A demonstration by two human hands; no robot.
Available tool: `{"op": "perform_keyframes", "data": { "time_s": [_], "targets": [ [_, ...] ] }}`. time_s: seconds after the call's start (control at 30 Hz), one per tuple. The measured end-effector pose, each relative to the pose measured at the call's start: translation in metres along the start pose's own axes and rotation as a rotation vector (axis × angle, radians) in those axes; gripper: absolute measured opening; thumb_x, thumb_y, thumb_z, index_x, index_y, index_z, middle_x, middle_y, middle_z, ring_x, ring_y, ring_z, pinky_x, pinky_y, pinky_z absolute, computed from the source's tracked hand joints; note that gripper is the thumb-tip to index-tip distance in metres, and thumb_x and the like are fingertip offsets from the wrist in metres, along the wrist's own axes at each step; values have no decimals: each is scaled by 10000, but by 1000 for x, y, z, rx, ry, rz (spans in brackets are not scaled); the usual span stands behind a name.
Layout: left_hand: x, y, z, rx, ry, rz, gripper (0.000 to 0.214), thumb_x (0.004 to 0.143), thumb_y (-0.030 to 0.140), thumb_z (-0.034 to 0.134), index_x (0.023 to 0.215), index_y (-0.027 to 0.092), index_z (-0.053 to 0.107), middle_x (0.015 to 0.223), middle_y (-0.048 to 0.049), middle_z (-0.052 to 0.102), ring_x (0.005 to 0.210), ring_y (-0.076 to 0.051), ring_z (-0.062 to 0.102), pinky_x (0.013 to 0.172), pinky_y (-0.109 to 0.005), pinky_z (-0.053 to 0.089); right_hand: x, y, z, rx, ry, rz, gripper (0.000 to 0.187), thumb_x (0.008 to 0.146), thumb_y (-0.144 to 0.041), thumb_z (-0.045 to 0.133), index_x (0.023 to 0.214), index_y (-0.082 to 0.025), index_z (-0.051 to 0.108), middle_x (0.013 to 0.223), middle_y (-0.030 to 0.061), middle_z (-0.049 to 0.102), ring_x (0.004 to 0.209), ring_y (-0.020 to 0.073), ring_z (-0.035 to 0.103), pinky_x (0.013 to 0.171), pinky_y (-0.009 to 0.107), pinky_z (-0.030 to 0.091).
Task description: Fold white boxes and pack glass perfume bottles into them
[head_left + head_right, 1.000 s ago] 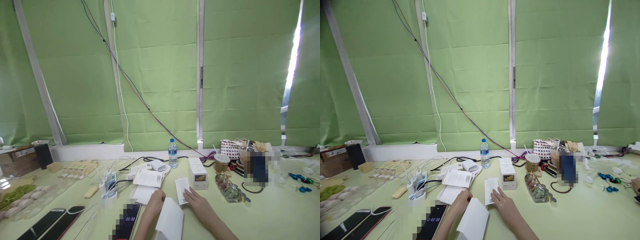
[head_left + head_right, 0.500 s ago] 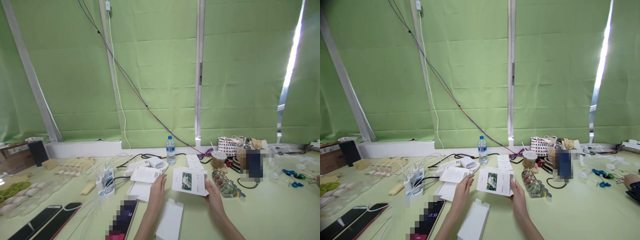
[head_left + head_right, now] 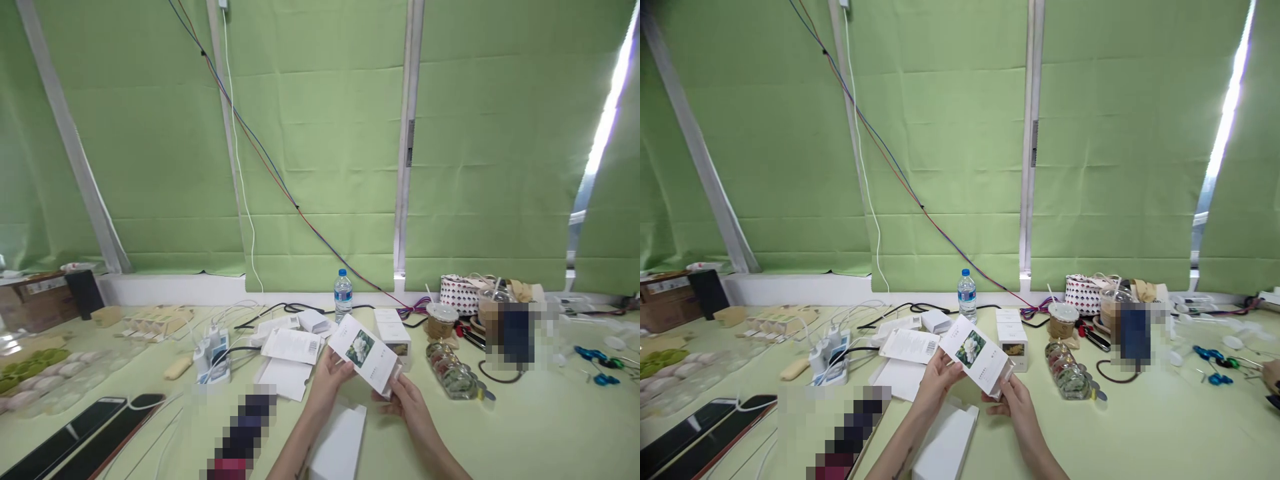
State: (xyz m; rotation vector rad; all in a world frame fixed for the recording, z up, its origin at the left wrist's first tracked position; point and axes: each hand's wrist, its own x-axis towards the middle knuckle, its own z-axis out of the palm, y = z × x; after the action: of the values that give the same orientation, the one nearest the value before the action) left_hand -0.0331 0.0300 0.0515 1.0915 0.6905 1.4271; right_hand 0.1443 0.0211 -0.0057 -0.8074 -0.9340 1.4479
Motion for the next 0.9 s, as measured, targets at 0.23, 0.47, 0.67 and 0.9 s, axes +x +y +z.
{"op": "perform_keyframes", "data": {
  "time_s": [0.23, 0.47, 0.67, 0.9],
  "targets": [
    [-1, -2, -11, -9, 62, -38, 799, 563, 378, 850, 1257, 171, 511, 1160, -168, 679, 978, -332, 687, 827, -432, 559, 2, 4, -5, -74, 28, -130, 671, 642, -245, 601, 1293, -262, 440, 984, 32, 716, 759, 226, 669, 649, 328, 535],
    [2, -8, -14, -39, 120, -22, 796, 589, 356, 843, 1251, 234, 420, 1129, -128, 688, 957, -304, 693, 790, -404, 570, 0, 2, -4, -79, 23, -112, 627, 604, -204, 558, 1229, -247, 535, 1119, 46, 660, 761, 216, 641, 659, 323, 530],
    [1, -7, -11, -38, 156, 29, 716, 620, 385, 813, 1237, 262, 472, 1367, -123, 532, 1072, -309, 640, 830, -393, 560, -1, -2, -4, -32, 16, -92, 538, 653, -218, 621, 1190, -248, 600, 1123, 53, 669, 833, 243, 651, 674, 347, 552],
    [0, -10, -13, 101, 164, 55, 796, 708, 477, 732, 1370, 305, 326, 1501, -126, 350, 1214, -333, 535, 812, -352, 567, -2, -14, -8, -120, -15, -188, 426, 737, -463, 705, 1093, -231, 693, 1198, 97, 671, 950, 291, 668, 751, 376, 560]
  ]
}}
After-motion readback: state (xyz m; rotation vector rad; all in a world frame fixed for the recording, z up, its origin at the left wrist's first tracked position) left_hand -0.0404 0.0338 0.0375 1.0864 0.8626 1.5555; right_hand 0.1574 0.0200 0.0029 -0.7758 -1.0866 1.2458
